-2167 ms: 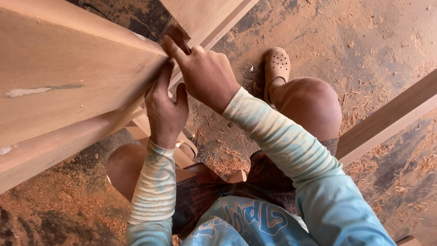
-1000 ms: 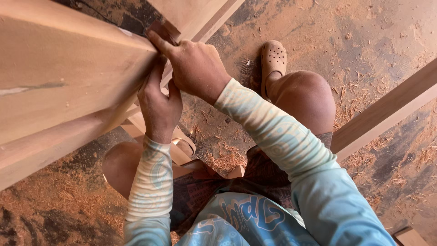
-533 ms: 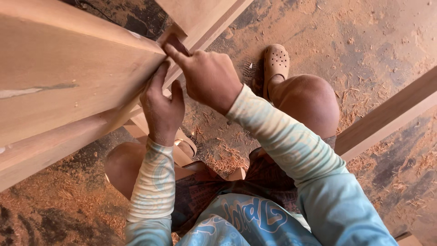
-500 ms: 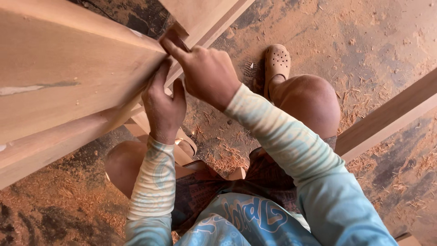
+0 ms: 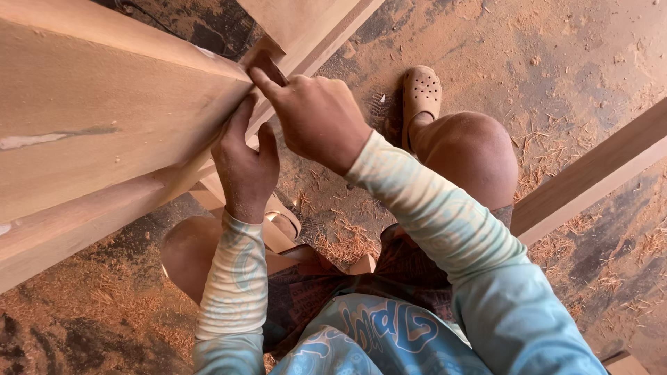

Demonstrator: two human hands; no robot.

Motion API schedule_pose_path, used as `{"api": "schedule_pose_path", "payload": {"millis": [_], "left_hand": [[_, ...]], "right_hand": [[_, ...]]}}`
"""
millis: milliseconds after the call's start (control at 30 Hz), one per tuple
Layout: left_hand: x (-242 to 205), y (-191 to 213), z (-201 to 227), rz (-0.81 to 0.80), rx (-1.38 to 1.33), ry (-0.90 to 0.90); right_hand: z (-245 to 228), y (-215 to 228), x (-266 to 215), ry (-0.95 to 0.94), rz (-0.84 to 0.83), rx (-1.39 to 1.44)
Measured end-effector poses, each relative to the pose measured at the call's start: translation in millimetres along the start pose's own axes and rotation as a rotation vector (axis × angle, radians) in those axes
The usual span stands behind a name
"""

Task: The person is sanding a wooden furniture piece using a sanding block. They are smoothing the edges and surfaces of the wood, focusing on different sections throughout the video.

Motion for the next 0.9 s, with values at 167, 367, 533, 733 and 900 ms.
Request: {"api": "schedule_pose_path", "payload": {"millis": [167, 367, 533, 733, 900], "left_hand": [[0, -2, -1, -0.007, -0.001, -0.047], [-2, 0, -7, -0.033, -0.028, 0.046], [-12, -7, -12, -0.033, 0.081, -0.035], [-7, -21, -9, -0.064, 0.135, -0.088], [-5, -25, -9, -0.079, 0.173, -0.099]], "right_hand": [[-10, 9, 2, 0.015, 0.325, -0.103], [-4, 46, -30, -0.017, -0.336, -0.032], [1, 61, -55, -0.074, -0.286, 0.031], [-7, 70, -49, -0.098, -0.312, 0.097], [-9, 77, -48, -0.071, -0.221, 0.157]]}}
Point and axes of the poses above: each hand's wrist, its own x-axis towards the middle knuckle, its own y-axis out of the back of the hand, z = x × y, the point moved 2 cm from there along x, towards the middle knuckle, and after that the axes turned 1 degree about -z, right-handed, at the moved point
